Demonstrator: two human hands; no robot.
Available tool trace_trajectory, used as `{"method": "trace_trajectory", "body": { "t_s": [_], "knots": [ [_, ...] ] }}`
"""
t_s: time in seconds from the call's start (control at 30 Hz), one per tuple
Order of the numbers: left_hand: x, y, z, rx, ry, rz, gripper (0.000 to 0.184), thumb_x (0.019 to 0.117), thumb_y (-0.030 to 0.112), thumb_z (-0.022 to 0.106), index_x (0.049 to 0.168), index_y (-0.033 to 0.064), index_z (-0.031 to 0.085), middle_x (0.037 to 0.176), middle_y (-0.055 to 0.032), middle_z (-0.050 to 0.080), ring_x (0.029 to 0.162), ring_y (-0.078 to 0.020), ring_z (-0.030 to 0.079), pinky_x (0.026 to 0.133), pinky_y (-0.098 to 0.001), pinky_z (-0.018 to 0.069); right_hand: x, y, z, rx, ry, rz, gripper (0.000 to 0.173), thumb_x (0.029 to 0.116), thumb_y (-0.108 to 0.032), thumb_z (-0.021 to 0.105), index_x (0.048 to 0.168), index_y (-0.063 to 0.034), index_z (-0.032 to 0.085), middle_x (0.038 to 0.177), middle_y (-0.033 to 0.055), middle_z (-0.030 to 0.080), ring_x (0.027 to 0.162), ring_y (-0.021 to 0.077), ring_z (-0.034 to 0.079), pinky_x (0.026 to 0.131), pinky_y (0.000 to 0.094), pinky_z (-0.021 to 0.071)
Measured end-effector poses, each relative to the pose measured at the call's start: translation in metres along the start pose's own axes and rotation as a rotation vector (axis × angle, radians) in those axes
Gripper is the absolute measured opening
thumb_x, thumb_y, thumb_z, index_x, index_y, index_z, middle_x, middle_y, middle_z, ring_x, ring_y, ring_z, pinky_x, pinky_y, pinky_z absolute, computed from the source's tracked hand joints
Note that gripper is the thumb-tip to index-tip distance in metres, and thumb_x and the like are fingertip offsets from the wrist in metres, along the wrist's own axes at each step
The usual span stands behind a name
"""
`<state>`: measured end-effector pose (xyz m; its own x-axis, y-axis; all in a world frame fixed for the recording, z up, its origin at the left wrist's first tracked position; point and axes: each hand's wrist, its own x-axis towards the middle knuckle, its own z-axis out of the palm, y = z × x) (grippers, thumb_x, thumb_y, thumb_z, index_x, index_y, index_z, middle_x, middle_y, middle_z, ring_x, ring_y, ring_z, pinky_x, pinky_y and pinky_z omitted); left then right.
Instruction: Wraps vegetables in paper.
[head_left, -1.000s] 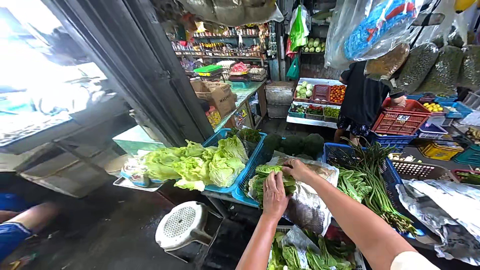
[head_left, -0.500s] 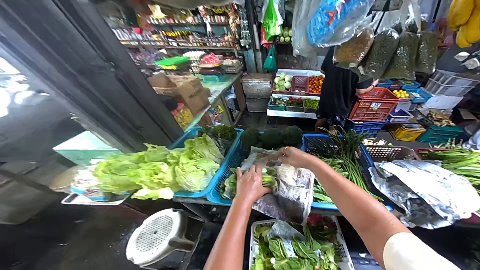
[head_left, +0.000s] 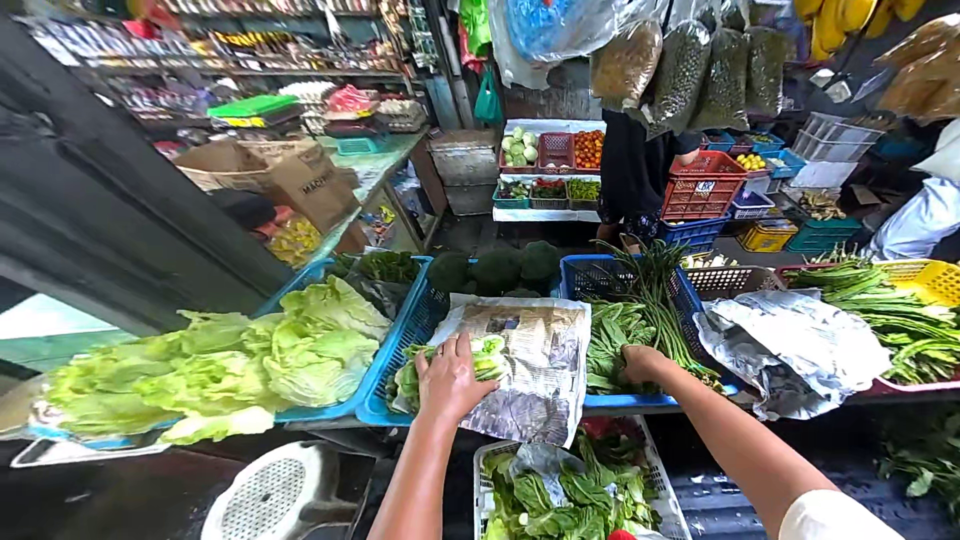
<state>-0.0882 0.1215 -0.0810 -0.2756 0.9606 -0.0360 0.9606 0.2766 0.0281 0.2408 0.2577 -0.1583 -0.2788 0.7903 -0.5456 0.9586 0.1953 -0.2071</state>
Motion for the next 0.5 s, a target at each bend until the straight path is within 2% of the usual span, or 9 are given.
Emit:
{"method": "trace_trajectory", "body": {
  "t_s": [0.07,0.2,0.33,0.43,0.5],
  "knots": [
    [-0.002,-0.001,0.000,-0.014,0.015,-0.006,0.117,0.0725,0.057,0.086,0.159,0.0021,0.028,0.152,-0.0238,0.046,0.142,-0.0406,0.044,0.119,-0.0677,0.0189,-0.004,0.001,-0.012,-0.013,0.001,-0.016,0.061,0.0858,-0.045,0.075,0.127,-0.0015,0.063,0.126,0.0260,0.065,0.121,0.0445,0.061,0.097,0.0703,0.0463],
    [-0.003,-0.001,0.002,-0.039,0.024,-0.029,0.120,0.0727,0.057,0.086,0.159,0.0015,0.024,0.152,-0.0257,0.046,0.144,-0.0406,0.042,0.121,-0.0666,0.0144,-0.019,0.009,-0.043,0.027,0.031,-0.006,0.055,0.0879,-0.041,0.073,0.121,0.0018,0.065,0.123,0.0284,0.065,0.119,0.0460,0.062,0.096,0.0714,0.0457],
    [-0.006,-0.002,0.000,-0.050,0.016,-0.034,0.115,0.0737,0.058,0.084,0.157,0.0005,0.029,0.149,-0.0250,0.050,0.143,-0.0389,0.044,0.123,-0.0644,0.0121,-0.039,0.015,-0.085,0.132,0.168,-0.069,0.053,0.0892,-0.043,0.072,0.121,-0.0005,0.067,0.118,0.0276,0.066,0.115,0.0459,0.062,0.096,0.0718,0.0447],
    [-0.009,-0.004,0.005,-0.067,0.056,-0.014,0.112,0.0740,0.057,0.084,0.156,0.0012,0.032,0.151,-0.0239,0.049,0.144,-0.0386,0.043,0.122,-0.0643,0.0142,-0.060,0.002,-0.117,0.263,0.270,-0.166,0.048,0.0918,-0.042,0.070,0.120,-0.0023,0.067,0.114,0.0243,0.067,0.109,0.0413,0.063,0.095,0.0672,0.0460],
    [-0.011,-0.004,0.012,-0.063,0.109,0.002,0.111,0.0732,0.057,0.085,0.156,0.0019,0.034,0.152,-0.0230,0.048,0.143,-0.0384,0.044,0.121,-0.0647,0.0169,-0.071,-0.011,-0.131,0.389,0.295,-0.275,0.048,0.0957,-0.040,0.066,0.125,-0.0020,0.066,0.114,0.0218,0.068,0.104,0.0353,0.066,0.095,0.0591,0.0506]
  ]
}}
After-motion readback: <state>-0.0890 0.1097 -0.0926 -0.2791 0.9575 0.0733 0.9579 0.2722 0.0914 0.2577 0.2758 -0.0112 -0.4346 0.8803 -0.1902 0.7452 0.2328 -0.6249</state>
